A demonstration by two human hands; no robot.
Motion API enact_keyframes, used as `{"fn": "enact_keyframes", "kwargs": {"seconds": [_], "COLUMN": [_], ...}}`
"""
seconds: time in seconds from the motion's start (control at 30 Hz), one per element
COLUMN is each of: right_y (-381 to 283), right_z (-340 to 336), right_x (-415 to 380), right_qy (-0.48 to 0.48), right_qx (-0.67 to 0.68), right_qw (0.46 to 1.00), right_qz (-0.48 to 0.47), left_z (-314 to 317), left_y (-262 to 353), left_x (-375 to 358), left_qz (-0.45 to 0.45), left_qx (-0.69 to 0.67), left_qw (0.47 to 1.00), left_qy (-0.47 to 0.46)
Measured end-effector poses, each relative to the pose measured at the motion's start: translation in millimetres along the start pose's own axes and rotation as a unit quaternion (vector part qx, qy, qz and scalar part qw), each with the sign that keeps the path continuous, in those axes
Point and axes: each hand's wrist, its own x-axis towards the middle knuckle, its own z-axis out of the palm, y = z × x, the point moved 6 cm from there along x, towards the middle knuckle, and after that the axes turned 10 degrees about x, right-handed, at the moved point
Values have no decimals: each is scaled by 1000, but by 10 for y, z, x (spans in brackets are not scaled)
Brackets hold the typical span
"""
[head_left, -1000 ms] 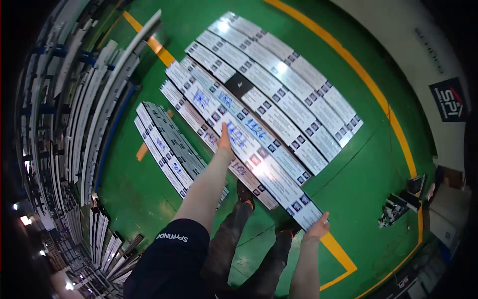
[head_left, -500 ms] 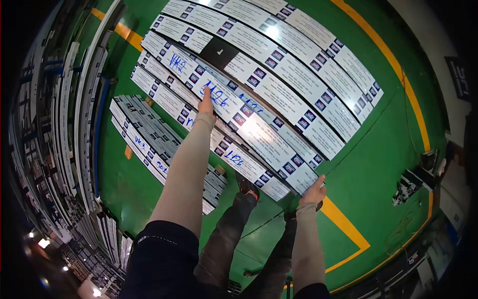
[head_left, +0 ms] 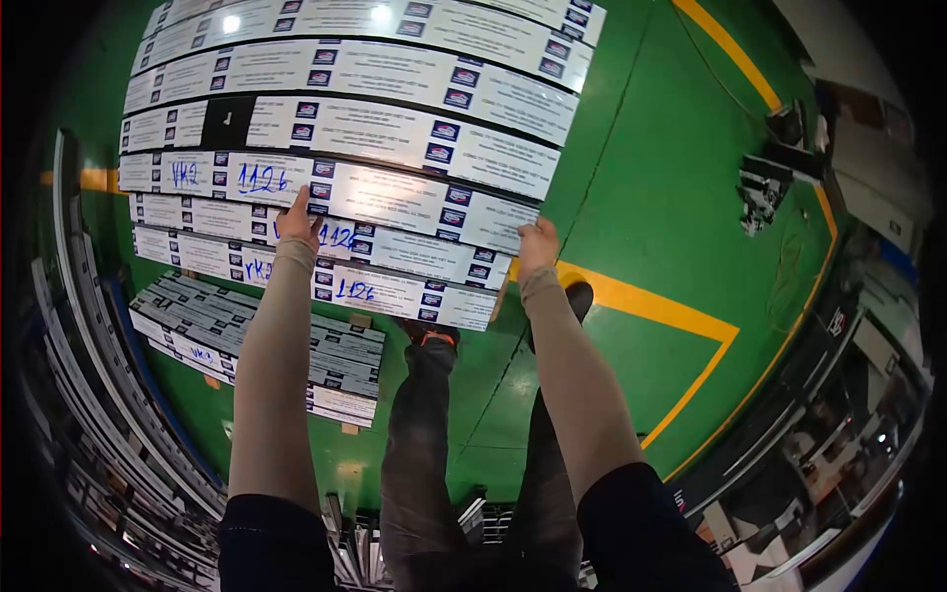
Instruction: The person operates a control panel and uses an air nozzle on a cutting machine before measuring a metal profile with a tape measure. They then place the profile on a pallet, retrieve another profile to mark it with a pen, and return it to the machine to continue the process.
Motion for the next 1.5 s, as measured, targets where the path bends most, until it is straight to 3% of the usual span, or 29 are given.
{"fn": "enact_keyframes", "kwargs": {"seconds": [0.1, 0.33, 0.4, 0.63, 0.73, 0.83, 1.07, 1.27, 1.5], "right_y": [1, -153, -83, -9, 34, 91, 8, 170, -50], "right_z": [22, 56, 52, 1, 3, 6, -4, -26, 12], "right_x": [9, 25, 70, 133, 174, 188, 176, 281, 170], "right_qy": [0, -88, -93, -88, -134, -151, -110, -104, -119], "right_qx": [19, -5, 44, 21, -34, 2, -81, -93, -233], "right_qw": [999, 995, 994, 996, 989, 986, 990, 990, 965], "right_qz": [29, 50, 38, 26, 49, 75, -16, -30, -7], "left_z": [50, 87, 121, 136, 152, 100, 134, 135, 36], "left_y": [-56, -287, -310, -277, -212, -220, -161, -137, -195], "left_x": [-16, 114, 98, 54, 21, 88, 9, -40, 150], "left_qz": [-9, -41, -37, -39, -29, -29, -17, -9, -12], "left_qx": [26, -10, -13, -6, -15, 2, -4, 16, 26], "left_qw": [999, 998, 999, 999, 999, 999, 999, 1000, 999], "left_qy": [46, -38, -33, -8, -29, -42, -34, -12, -40]}}
